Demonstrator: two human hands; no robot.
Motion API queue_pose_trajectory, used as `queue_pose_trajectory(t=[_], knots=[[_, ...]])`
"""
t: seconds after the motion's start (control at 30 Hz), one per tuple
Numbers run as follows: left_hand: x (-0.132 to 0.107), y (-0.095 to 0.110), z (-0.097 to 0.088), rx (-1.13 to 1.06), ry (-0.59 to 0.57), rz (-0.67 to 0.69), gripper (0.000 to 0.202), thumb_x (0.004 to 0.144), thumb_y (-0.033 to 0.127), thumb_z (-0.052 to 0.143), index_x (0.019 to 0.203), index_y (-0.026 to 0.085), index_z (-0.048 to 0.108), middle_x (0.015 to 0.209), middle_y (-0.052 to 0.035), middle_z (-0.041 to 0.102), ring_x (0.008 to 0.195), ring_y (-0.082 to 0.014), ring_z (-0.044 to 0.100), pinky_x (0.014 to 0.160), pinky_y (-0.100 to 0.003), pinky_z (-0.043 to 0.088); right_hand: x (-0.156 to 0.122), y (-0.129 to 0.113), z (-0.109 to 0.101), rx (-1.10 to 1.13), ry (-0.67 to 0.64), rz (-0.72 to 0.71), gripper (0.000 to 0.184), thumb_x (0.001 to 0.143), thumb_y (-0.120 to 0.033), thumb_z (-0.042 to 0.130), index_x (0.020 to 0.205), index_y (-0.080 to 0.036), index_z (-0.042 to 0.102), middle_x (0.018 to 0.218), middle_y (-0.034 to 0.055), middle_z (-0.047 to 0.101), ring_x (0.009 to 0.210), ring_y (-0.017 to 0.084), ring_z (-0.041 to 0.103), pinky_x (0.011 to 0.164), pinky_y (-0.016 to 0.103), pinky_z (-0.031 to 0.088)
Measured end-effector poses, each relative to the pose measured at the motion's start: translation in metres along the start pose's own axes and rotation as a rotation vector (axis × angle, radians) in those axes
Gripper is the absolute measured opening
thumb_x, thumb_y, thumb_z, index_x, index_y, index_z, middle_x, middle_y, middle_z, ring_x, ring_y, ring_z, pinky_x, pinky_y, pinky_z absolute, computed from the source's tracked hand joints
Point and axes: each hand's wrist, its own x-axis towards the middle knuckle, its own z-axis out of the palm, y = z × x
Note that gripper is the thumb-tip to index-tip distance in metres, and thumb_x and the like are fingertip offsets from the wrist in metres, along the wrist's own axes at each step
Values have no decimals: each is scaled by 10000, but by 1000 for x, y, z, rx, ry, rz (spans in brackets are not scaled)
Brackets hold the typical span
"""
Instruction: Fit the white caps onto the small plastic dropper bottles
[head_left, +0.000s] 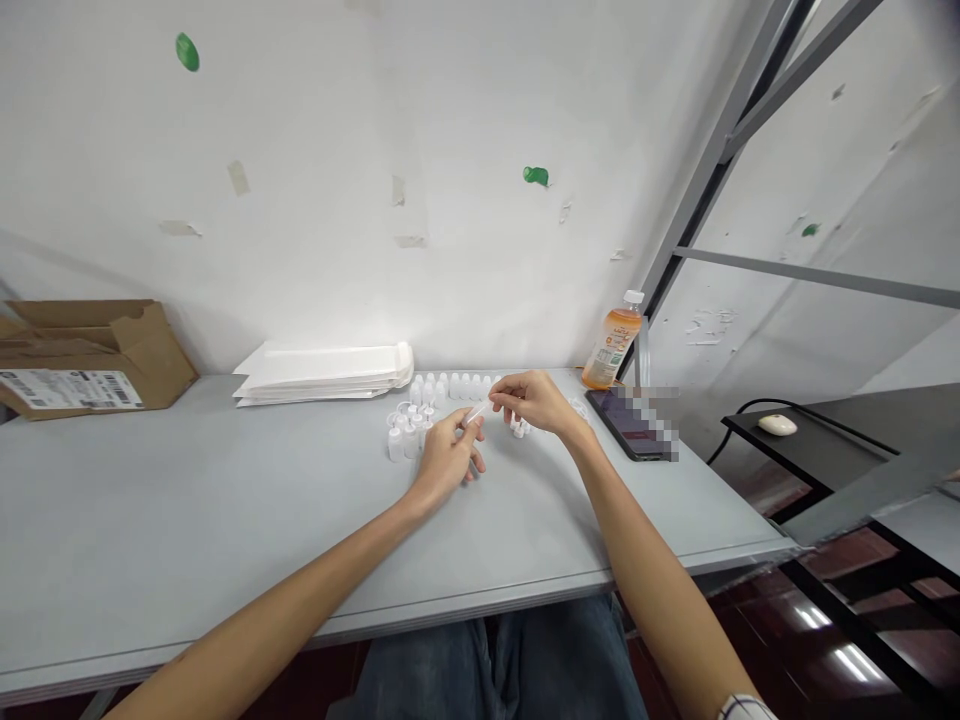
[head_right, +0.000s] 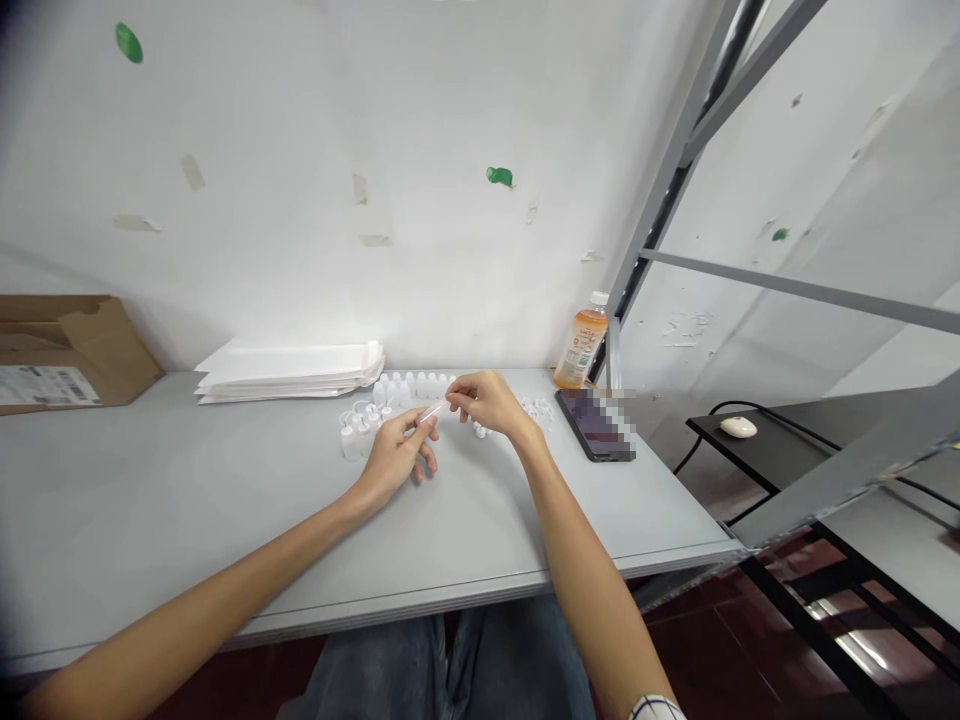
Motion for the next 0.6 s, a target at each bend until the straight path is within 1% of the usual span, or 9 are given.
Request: queue_pose_trajectory(t=[0.13, 0.33, 0.47, 0.6], knots=[[-1, 5, 1, 10, 18, 14, 334, 876, 435, 497, 1043, 171, 614, 838, -19, 556, 406, -82, 578, 324, -186, 410, 2, -1, 0, -37, 49, -37, 200, 806, -305, 566, 737, -137, 651, 663, 36, 652, 537, 114, 609, 529, 216, 470], [-1, 8, 1, 10, 52, 19, 324, 870, 446, 498, 1005, 174, 612, 822, -15, 566, 394, -76, 568, 325, -176, 404, 6, 5, 5, 45, 101, -17, 245, 797, -357, 570, 759, -131, 655, 638, 42, 648, 531, 126, 608, 507, 226, 477], [2, 7, -1, 38, 75, 42, 313, 868, 450, 498, 947, 170, 613, 790, -4, 563, 371, -73, 559, 317, -176, 403, 9, 9, 7, 20, 146, -21, 235, 791, -348, 557, 768, -142, 667, 669, 44, 661, 557, 133, 620, 508, 220, 475], [5, 6, -2, 76, 104, 81, 319, 875, 446, 491, 977, 172, 618, 785, -3, 570, 352, -71, 549, 308, -177, 395, 11, 9, 9, -28, 201, -38, 228, 809, -337, 538, 763, -160, 673, 673, 31, 658, 577, 133, 627, 527, 212, 457]])
